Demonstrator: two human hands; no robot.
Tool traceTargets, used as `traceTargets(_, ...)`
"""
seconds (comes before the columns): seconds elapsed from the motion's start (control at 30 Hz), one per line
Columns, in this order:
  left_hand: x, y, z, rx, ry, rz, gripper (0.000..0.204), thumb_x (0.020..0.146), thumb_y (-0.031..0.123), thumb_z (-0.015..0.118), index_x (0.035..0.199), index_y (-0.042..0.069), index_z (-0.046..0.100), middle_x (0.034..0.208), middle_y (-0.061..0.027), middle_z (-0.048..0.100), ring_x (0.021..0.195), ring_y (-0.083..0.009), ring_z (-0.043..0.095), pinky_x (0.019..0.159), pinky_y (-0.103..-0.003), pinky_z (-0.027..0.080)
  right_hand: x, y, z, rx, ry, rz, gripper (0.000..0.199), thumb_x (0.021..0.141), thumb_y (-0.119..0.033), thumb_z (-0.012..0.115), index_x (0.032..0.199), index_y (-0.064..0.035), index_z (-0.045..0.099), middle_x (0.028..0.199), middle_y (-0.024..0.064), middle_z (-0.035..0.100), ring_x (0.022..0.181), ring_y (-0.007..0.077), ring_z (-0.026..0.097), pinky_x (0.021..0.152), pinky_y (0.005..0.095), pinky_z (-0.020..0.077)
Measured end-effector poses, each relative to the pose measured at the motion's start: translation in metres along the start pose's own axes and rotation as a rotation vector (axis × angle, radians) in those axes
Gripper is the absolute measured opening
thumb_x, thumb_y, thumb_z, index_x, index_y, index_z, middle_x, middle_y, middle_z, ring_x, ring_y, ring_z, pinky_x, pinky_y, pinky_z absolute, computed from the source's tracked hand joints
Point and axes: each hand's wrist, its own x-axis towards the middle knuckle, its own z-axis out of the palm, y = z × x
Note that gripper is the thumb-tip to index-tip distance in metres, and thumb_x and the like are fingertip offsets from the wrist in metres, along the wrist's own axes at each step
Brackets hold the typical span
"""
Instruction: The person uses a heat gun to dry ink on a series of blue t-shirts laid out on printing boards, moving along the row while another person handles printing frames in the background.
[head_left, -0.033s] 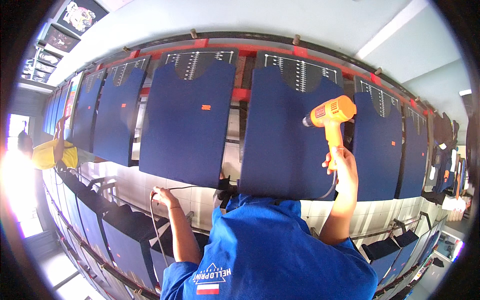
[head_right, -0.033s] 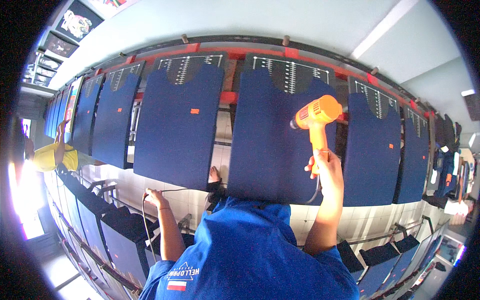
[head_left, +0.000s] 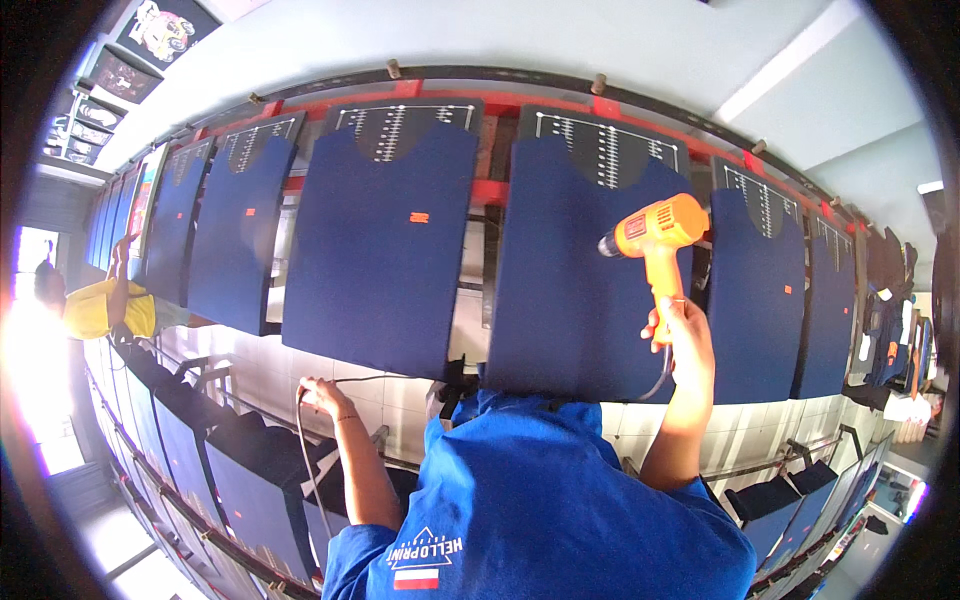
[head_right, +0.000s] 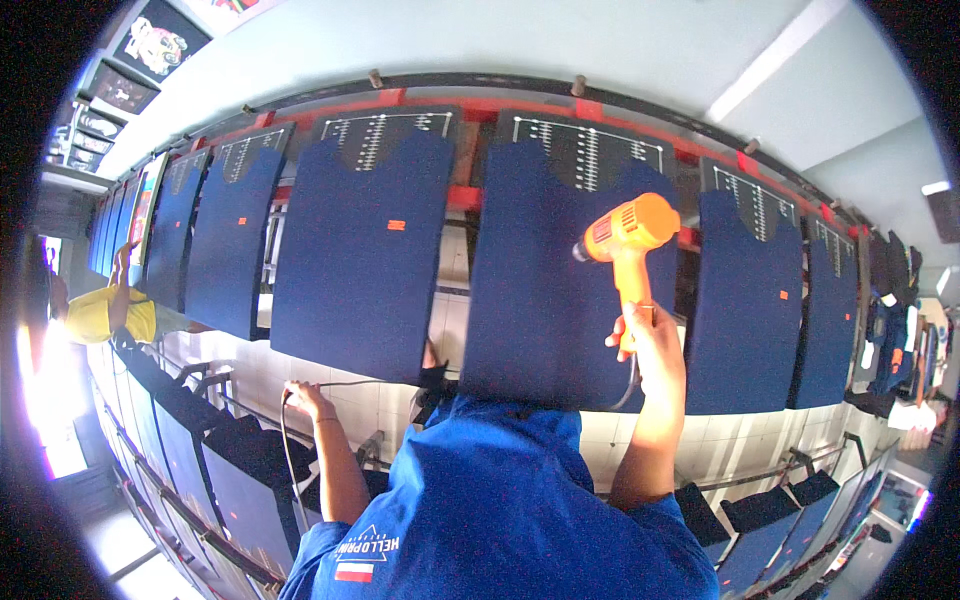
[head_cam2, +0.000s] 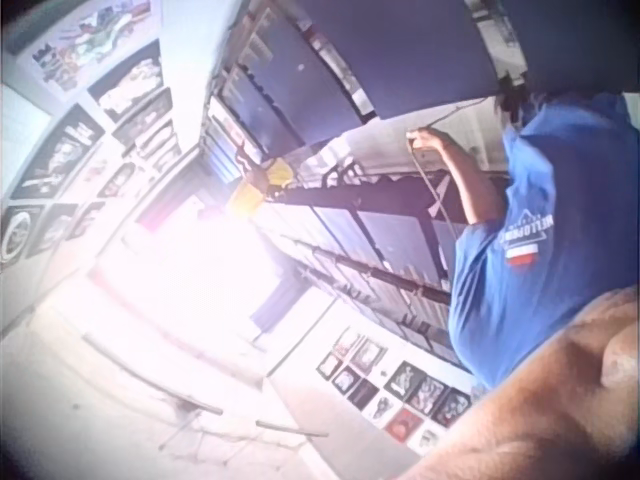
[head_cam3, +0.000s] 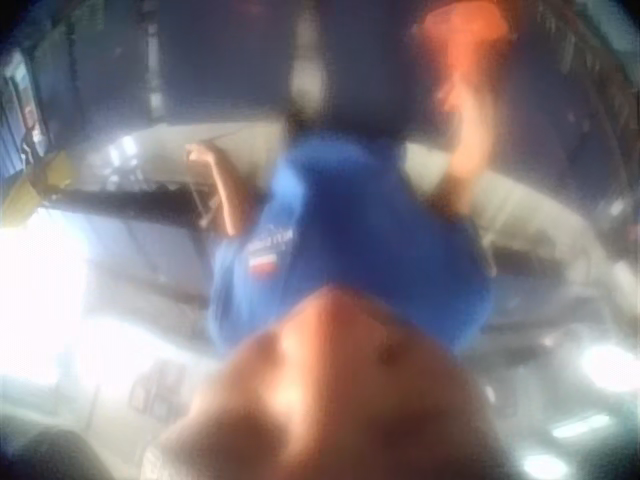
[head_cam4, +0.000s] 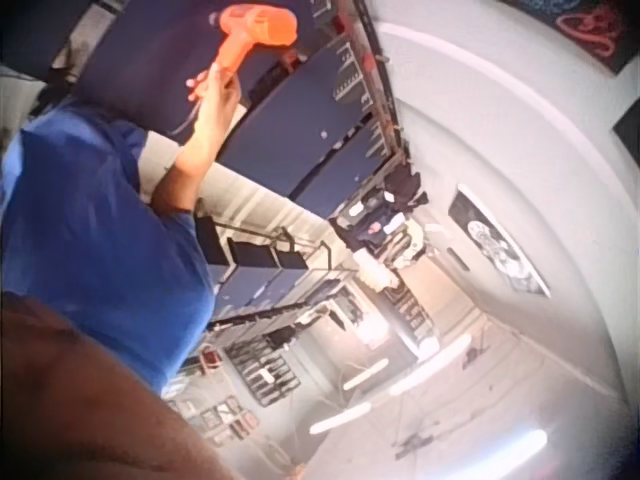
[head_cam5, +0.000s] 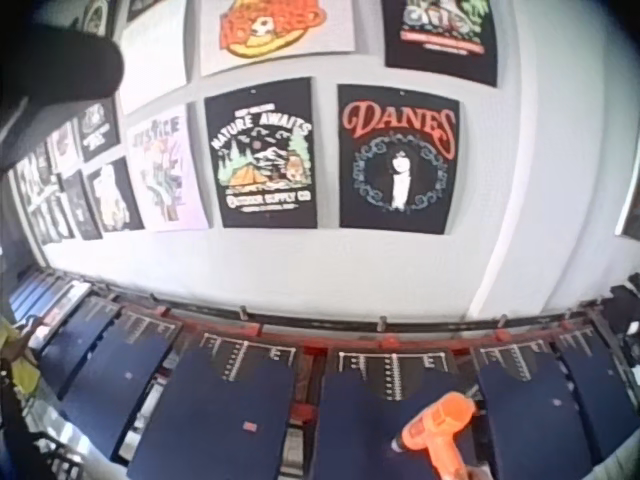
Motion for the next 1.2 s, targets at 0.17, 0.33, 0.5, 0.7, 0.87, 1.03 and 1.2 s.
traceTargets(0.17, 0.128, 0.026, -0.019, -0.134, 0.033, 0.101, 0.044, 0.097, 0.045, 0.038, 0.109, 0.005, 0.05, 0.112, -0.0163, 0.063, 0.095, -0.0259, 0.06, 0.078, -0.043, 0.048, -0.007, 0.01, 0.121, 0.028, -0.25, 0.08, 0.033, 0.092, -0.034, 0.061, 0.101, -0.0027, 0.057, 0.076, 0.0053, 0.061, 0.063, 0.014, 0.063, 0.049, 0.0236, 0.0471)
traceTargets(0.33, 0.269, 0.099, -0.033, 0.014, 0.01, 0.092, 0.046, 0.098, 0.038, 0.033, 0.125, 0.007, 0.051, 0.111, -0.0147, 0.066, 0.1, -0.0242, 0.061, 0.081, -0.038, 0.046, -0.021, 0.011, 0.286, 0.074, -0.498, 0.163, 0.034, 0.091, -0.036, 0.06, 0.093, -0.0022, 0.056, 0.075, 0.0054, 0.061, 0.06, 0.0125, 0.059, 0.05, 0.0236, 0.0448)
traceTargets(0.5, 0.382, 0.107, -0.051, 0.017, -0.171, -0.007, 0.052, 0.098, 0.049, 0.035, 0.134, 0.015, 0.048, 0.129, -0.0103, 0.058, 0.116, -0.0263, 0.053, 0.091, -0.045, 0.042, -0.022, -0.008, 0.373, 0.15, -0.502, 0.088, 0.034, 0.093, -0.036, 0.058, 0.098, -0.0022, 0.057, 0.078, 0.0066, 0.063, 0.062, 0.013, 0.061, 0.049, 0.0241, 0.0467)
traceTargets(0.7, 0.421, 0.074, -0.061, 0.127, -0.285, -0.179, 0.058, 0.094, 0.056, 0.04, 0.136, 0.017, 0.047, 0.136, -0.0097, 0.053, 0.12, -0.0271, 0.049, 0.094, -0.045, 0.041, -0.009, -0.023, 0.391, -0.1, -0.186, -0.165, 0.031, 0.092, -0.035, 0.06, 0.097, -0.0043, 0.057, 0.074, 0.0026, 0.06, 0.061, 0.0104, 0.06, 0.048, 0.0213, 0.0449)
traceTargets(0.87, 0.411, 0.04, -0.068, -0.123, -0.185, -0.317, 0.053, 0.096, 0.049, 0.039, 0.126, 0.008, 0.051, 0.13, -0.0156, 0.057, 0.116, -0.0293, 0.056, 0.097, -0.045, 0.042, -0.007, -0.019, 0.373, -0.169, -0.057, -0.07, 0.032, 0.092, -0.037, 0.061, 0.096, -0.0047, 0.057, 0.072, 0.0019, 0.06, 0.06, 0.0104, 0.061, 0.048, 0.0222, 0.0449)
traceTargets(1.03, 0.407, 0.012, -0.086, -0.269, -0.026, -0.396, 0.046, 0.096, 0.037, 0.036, 0.127, 0.005, 0.045, 0.132, -0.0206, 0.055, 0.12, -0.0343, 0.055, 0.1, -0.047, 0.043, -0.004, -0.004, 0.366, -0.178, -0.02, -0.064, 0.031, 0.092, -0.036, 0.06, 0.095, -0.0042, 0.058, 0.072, 0.0015, 0.06, 0.06, 0.0102, 0.06, 0.048, 0.022, 0.0436)
traceTargets(1.2, 0.432, -0.075, -0.138, -0.284, 0.074, -0.546, 0.046, 0.093, 0.037, 0.039, 0.13, 0.013, 0.049, 0.124, -0.016, 0.061, 0.112, -0.0347, 0.059, 0.085, -0.043, 0.05, -0.001, -0.009, 0.369, -0.157, -0.04, -0.072, 0.032, 0.092, -0.035, 0.06, 0.096, -0.0034, 0.059, 0.073, 0.0012, 0.06, 0.06, 0.0096, 0.06, 0.048, 0.0216, 0.0428)
